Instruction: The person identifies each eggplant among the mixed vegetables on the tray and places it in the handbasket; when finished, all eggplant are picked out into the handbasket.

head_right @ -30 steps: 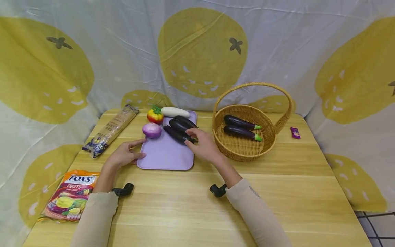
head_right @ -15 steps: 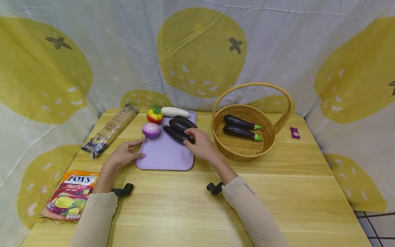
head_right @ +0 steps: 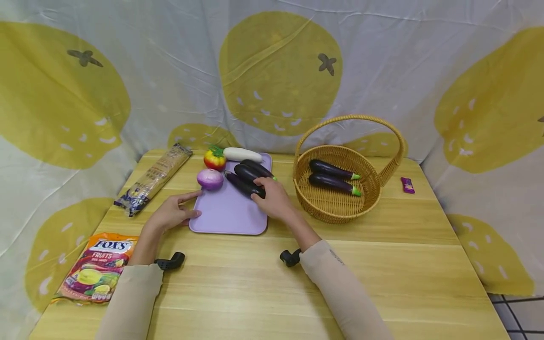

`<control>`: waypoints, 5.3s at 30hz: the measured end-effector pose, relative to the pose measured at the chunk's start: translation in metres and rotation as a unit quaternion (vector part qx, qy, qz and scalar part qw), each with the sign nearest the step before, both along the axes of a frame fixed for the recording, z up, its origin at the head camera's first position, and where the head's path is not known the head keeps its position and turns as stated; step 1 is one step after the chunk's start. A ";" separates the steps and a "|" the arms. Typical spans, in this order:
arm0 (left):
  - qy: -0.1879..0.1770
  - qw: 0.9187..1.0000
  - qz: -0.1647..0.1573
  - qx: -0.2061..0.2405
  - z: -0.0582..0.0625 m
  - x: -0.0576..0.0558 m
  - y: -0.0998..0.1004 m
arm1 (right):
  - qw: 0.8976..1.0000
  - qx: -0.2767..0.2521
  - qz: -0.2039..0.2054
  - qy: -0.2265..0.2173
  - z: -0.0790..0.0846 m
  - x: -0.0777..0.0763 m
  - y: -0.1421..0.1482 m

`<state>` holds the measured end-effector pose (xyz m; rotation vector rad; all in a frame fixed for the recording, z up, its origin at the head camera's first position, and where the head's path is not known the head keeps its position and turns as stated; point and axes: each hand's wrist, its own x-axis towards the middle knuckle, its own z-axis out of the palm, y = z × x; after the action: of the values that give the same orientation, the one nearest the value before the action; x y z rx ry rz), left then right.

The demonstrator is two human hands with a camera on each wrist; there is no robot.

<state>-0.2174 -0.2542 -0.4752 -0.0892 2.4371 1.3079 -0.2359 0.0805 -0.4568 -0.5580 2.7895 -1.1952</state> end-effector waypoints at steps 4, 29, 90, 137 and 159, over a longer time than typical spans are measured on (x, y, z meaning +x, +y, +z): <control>-0.001 1.000 0.005 0.002 -0.001 0.000 0.001 | 1.000 0.020 -0.009 0.003 -0.002 -0.003 -0.005; 0.010 1.000 0.000 -0.014 -0.002 0.000 -0.001 | 0.998 0.046 -0.008 -0.031 -0.015 -0.007 -0.035; 0.010 1.000 0.006 -0.024 -0.005 -0.001 0.001 | 0.999 -0.024 -0.041 -0.010 0.058 0.055 0.175; 0.025 0.999 0.001 -0.023 -0.003 0.003 0.002 | 0.986 0.168 0.007 -0.024 0.020 0.006 0.220; 0.033 0.999 -0.003 -0.014 -0.006 0.002 0.002 | 0.998 0.043 -0.035 0.019 0.040 0.022 0.208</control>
<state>-0.2150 -0.2526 -0.4813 -0.0460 2.5079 1.2946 -0.2144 0.2884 -0.4165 -0.4857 2.8976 -1.0807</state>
